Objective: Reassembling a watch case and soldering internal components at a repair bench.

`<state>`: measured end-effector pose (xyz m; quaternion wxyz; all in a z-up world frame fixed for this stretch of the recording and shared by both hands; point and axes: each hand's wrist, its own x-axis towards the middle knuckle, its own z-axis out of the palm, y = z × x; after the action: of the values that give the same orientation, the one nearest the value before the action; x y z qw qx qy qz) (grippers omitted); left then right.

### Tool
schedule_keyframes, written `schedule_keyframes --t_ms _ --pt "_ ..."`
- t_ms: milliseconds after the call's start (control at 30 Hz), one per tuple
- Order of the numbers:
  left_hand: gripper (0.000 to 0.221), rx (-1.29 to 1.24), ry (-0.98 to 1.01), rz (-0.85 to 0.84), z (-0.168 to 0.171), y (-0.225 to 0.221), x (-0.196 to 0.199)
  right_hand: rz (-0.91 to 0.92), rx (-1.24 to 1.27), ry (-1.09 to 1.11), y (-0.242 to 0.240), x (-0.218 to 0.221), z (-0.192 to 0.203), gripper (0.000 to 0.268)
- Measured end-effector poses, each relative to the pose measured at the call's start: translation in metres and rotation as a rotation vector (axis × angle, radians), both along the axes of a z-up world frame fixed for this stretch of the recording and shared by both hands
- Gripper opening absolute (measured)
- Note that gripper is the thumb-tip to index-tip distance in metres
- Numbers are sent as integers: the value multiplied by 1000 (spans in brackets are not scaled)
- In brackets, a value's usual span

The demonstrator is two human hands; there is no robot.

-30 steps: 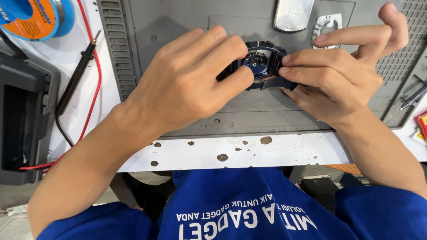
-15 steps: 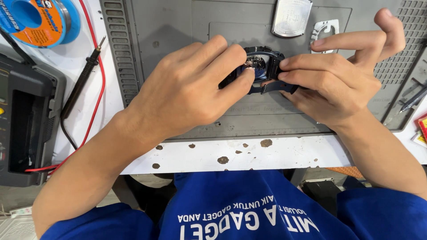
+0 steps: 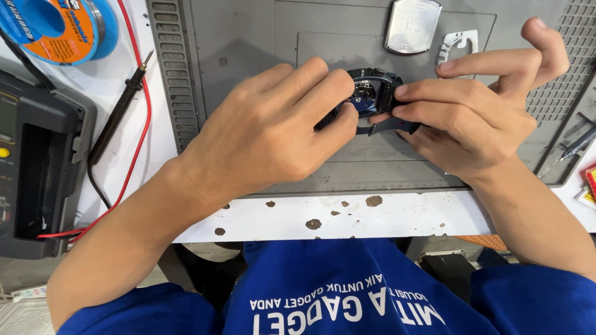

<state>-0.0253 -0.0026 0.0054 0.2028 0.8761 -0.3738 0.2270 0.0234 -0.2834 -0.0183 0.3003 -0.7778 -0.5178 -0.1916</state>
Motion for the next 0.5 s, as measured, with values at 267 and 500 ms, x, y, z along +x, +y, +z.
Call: schedule_keyframes --t_ms 267,500 --pt "34 3 -3 -4 -1 0 -1 9 -9 -28 2 1 2 21" --pt "27 47 -5 27 2 1 0 60 9 -68 5 6 3 33"
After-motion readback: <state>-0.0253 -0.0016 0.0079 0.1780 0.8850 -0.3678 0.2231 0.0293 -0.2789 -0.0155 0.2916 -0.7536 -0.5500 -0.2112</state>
